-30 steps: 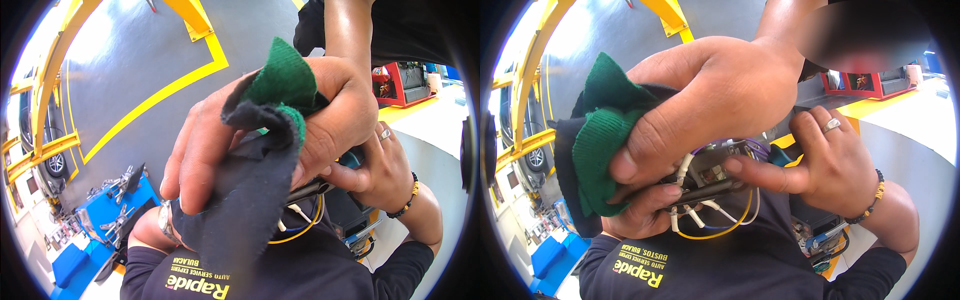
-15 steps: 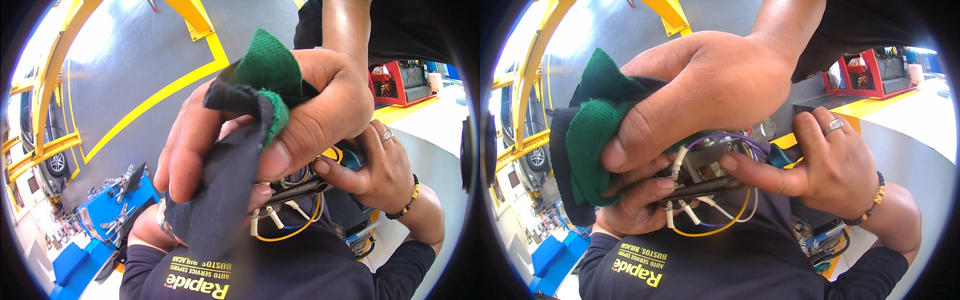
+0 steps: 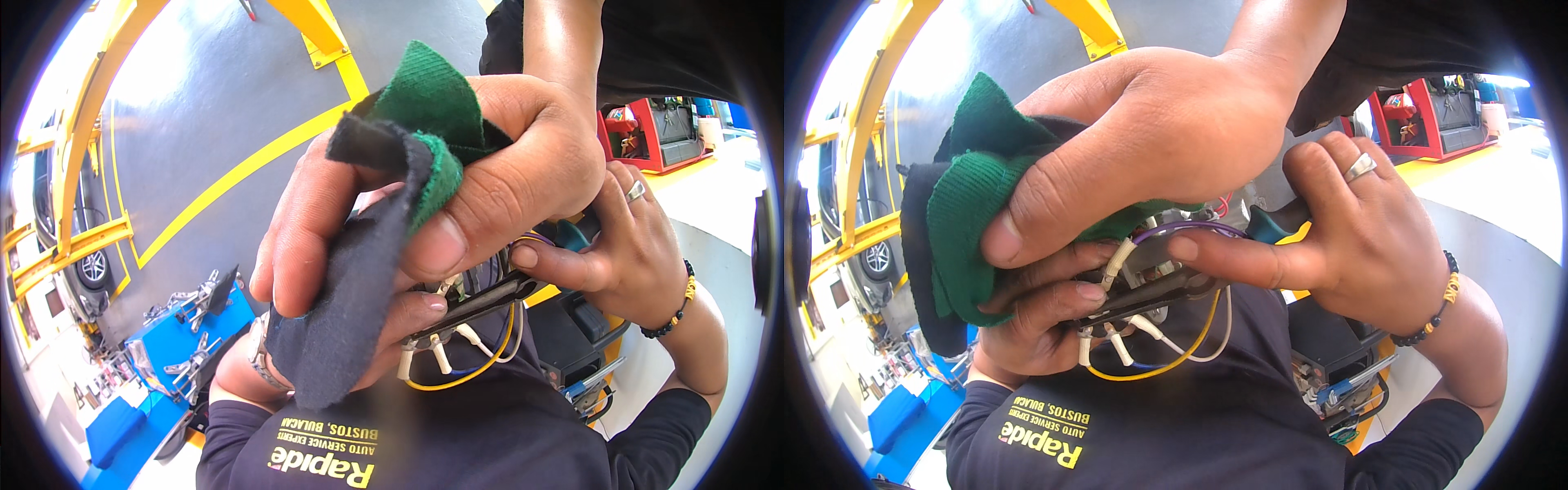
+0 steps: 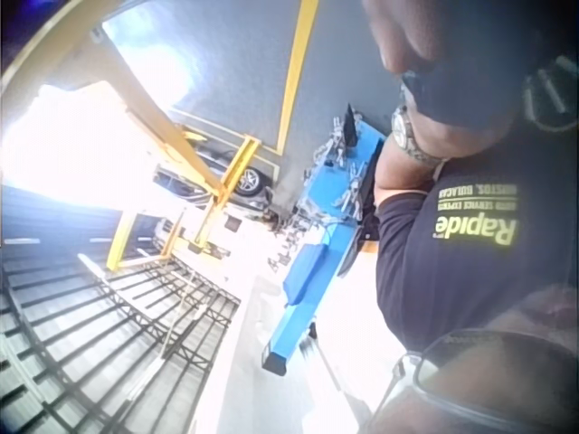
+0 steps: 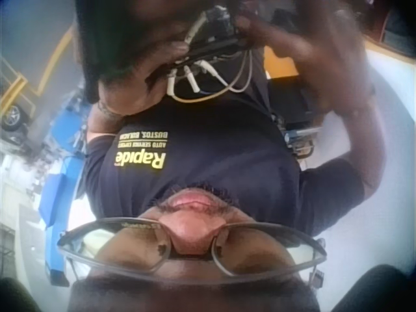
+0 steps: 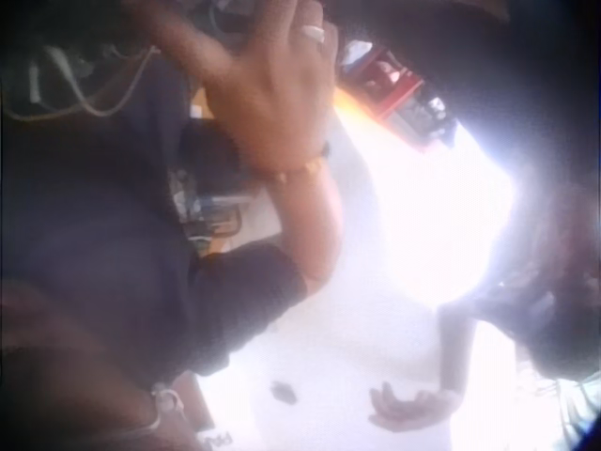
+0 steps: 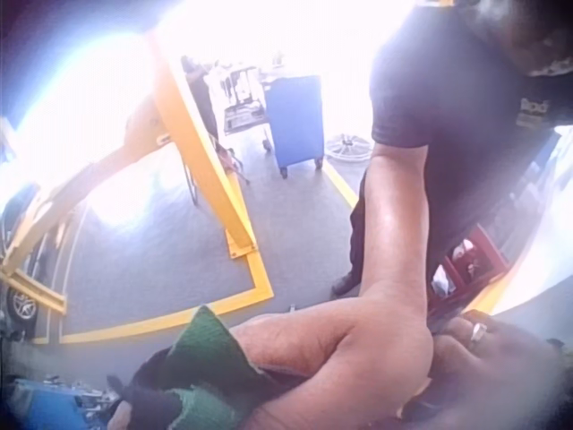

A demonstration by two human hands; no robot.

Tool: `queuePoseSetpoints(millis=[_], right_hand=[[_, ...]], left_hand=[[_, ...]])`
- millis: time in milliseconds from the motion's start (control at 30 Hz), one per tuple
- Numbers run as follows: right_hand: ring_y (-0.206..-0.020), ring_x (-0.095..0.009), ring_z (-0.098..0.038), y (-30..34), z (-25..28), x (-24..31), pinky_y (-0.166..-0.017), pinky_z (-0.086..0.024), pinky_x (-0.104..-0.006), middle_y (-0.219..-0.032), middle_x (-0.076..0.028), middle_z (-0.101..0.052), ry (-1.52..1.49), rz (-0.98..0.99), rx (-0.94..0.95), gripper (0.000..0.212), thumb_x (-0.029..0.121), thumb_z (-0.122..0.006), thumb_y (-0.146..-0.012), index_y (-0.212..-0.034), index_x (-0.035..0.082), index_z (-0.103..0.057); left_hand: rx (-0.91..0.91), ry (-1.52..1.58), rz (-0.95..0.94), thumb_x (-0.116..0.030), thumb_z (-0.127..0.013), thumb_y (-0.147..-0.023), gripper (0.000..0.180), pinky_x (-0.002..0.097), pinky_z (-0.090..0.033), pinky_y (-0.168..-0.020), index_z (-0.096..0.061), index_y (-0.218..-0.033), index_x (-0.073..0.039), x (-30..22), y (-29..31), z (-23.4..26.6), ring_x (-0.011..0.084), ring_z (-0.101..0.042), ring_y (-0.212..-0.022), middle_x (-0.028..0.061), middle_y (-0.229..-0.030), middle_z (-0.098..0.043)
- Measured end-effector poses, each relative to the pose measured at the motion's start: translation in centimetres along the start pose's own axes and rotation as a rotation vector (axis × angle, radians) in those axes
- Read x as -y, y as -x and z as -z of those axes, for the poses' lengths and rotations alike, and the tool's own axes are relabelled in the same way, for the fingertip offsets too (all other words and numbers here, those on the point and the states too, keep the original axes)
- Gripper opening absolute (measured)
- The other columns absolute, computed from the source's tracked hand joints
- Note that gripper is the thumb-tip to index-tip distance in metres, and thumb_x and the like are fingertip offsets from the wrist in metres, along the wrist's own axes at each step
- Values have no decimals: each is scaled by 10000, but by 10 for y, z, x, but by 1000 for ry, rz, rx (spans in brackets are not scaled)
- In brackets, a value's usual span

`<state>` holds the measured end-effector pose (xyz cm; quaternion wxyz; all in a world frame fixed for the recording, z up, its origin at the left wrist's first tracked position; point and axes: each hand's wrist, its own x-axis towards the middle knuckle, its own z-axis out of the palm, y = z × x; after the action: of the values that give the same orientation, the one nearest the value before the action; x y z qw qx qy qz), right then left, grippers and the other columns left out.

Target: The person holds a cylindrical electrical component with multiple wires and uses pliers to strip and adjust wire ends. They wipe the component with a cloth and continue manipulating the wires and connectors with their hands and tools.

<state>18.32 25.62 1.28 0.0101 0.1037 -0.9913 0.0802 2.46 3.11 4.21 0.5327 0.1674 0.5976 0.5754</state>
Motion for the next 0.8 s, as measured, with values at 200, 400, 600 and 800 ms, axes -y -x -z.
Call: queuePoseSetpoints(millis=[200,400,600,800], right_hand=[[-982,-379,-654,4,2,3,-726,-555,-435,-1157,-155,-581,-4,-25,36,684,182,-814,-811,-1311,569,-552],[-1008,-402,-653,5,2,6,-754,-562,-450,-1199,-180,-583,-7,-44,66,729,148,-827,-788,-1316,570,-552],[-1033,-425,-637,3,8,5,-810,-546,-475,-1241,-201,-566,-13,-55,103,788,93,-814,-766,-1345,556,-547],[-1037,-429,-635,4,7,3,-795,-551,-467,-1235,-206,-561,-28,-32,106,818,77,-811,-758,-1360,557,-535]], left_hand=[[51,93,-5,-8,-704,-925,611,399,-322,-1234,-503,-1495,-102,0,0,8,245,-409,-1471,98,-1513,-496],[98,85,28,-46,-745,-907,661,398,-332,-1228,-477,-1510,-76,-8,-3,12,247,-435,-1451,104,-1499,-514],[56,228,126,-58,-770,-890,697,396,-332,-1229,-465,-1517,-68,-8,-3,14,246,-446,-1443,109,-1497,-520],[25,205,102,-38,-775,-878,690,393,-323,-1238,-488,-1505,-71,-11,0,11,239,-432,-1459,107,-1509,-514]])
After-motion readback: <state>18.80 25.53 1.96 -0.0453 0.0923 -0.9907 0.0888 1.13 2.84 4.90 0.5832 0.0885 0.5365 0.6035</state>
